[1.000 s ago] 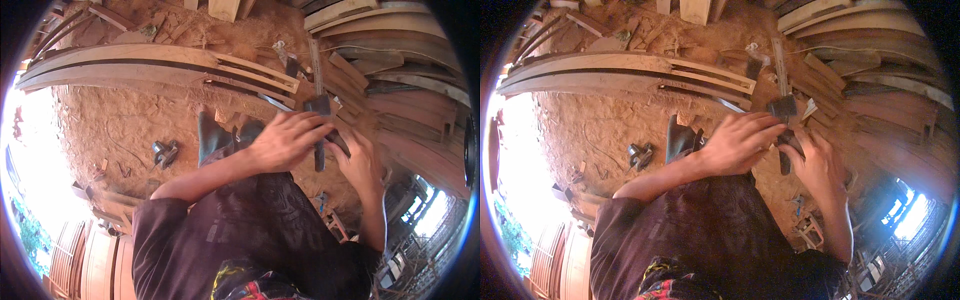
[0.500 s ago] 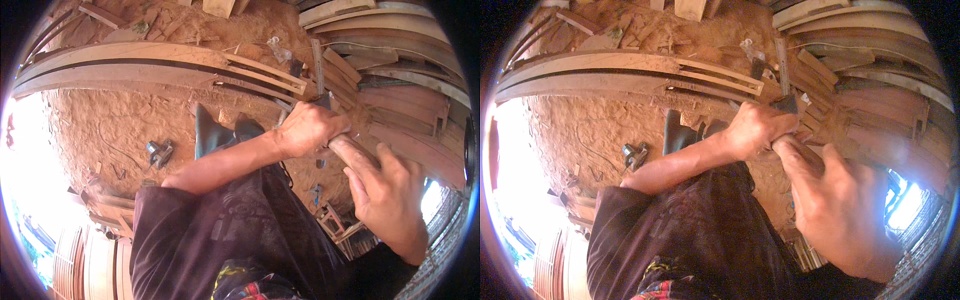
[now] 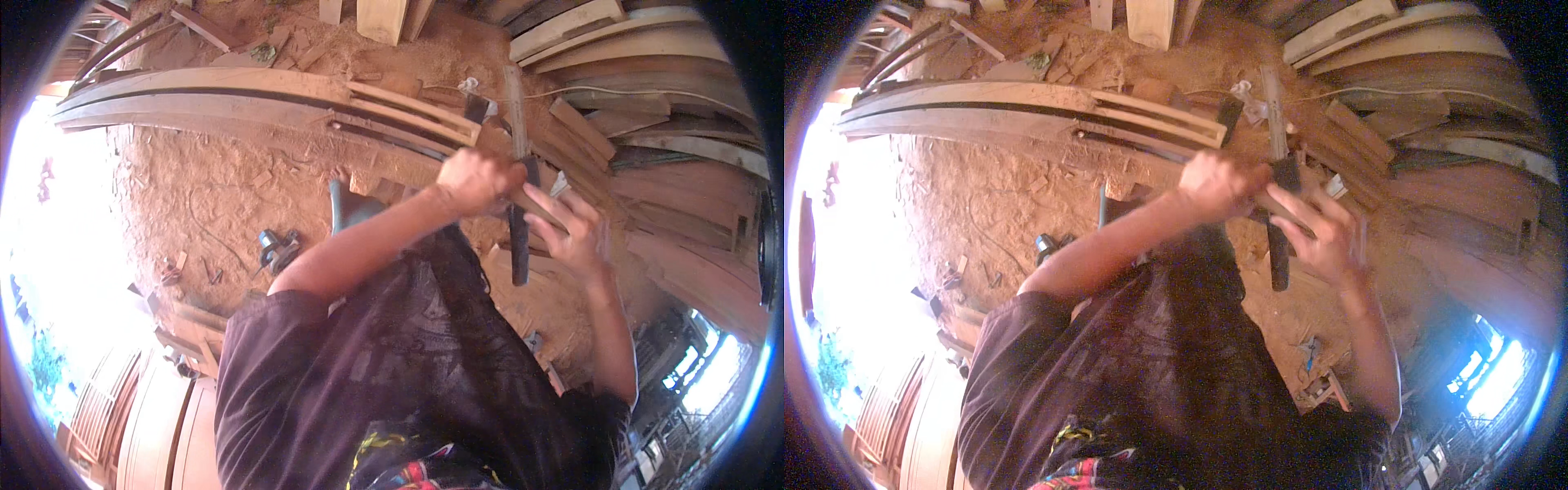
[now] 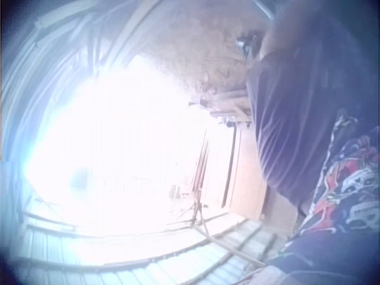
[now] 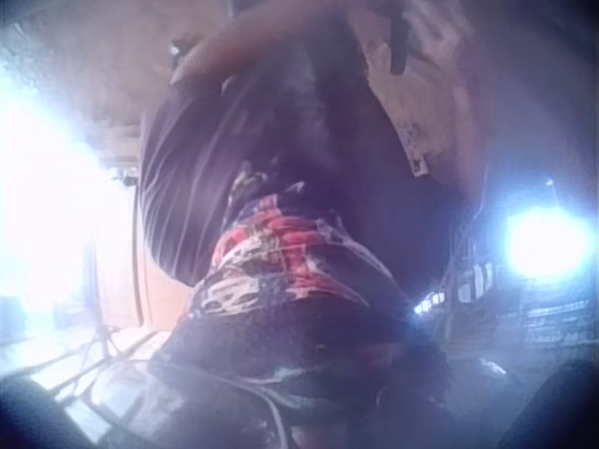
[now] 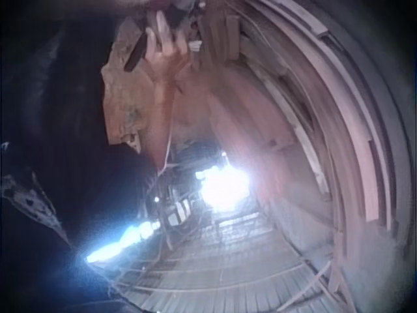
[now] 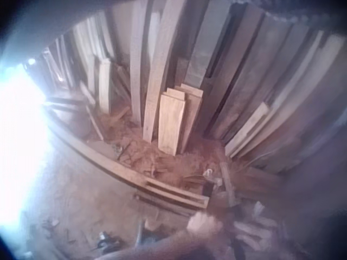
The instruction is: The person uses a chisel and mallet to carve a groove into a long piece of wood. They repeatedly position the chisel and strike it with the mallet to remove wood shavings along the length of the piece.
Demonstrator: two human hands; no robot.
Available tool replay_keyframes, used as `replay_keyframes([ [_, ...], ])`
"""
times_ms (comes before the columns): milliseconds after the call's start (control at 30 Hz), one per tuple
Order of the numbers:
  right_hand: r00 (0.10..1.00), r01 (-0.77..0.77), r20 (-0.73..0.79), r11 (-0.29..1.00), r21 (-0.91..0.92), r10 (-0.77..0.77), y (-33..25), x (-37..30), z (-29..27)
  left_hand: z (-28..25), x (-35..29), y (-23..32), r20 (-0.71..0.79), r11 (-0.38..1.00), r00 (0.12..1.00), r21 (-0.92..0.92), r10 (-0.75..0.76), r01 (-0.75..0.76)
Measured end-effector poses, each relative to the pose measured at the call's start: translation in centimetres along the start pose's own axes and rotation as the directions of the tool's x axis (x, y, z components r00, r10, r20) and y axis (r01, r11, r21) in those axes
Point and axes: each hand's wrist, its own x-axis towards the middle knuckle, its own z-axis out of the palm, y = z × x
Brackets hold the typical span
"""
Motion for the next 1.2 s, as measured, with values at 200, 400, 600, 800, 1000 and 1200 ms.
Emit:
replay_keyframes([
  [200, 0.982, 0.037, 0.186, 0.999, 0.017, -0.039, -4.9, 1.2, -9.0, -2.4, -0.4, 3.4, -0.459, 0.966, 0.883, -0.174, 0.094, -0.193],
  [400, 0.959, 0.019, 0.284, 0.998, -0.067, 0.001, -10.5, 3.9, -14.5, -5.7, -0.5, 5.4, -0.506, 0.853, 0.861, -0.428, 0.049, -0.3],
  [600, 0.956, 0.059, 0.293, 0.988, -0.14, -0.016, -15.9, 7.4, -15.1, -8.0, -1.8, 4.0, -0.557, 0.753, 0.83, -0.532, 0.034, -0.388],
  [800, 0.952, 0.073, 0.307, 0.957, -0.28, 0.018, -20.9, 11.3, -13.5, -9.2, -2.9, 1.3, -0.604, 0.625, 0.797, -0.627, -0.014, -0.465],
  [1000, 0.968, 0.085, 0.25, 0.963, -0.255, -0.02, -18.0, 11.1, -10.6, -6.0, -2.8, -1.0, -0.531, 0.733, 0.847, -0.57, 0.015, -0.37],
  [1200, 0.996, 0.038, -0.079, 0.992, 0.123, -0.028, -15.9, 9.5, -11.4, -7.3, -3.0, -0.9, -0.49, 0.629, 0.872, -0.677, 0.004, -0.383],
])
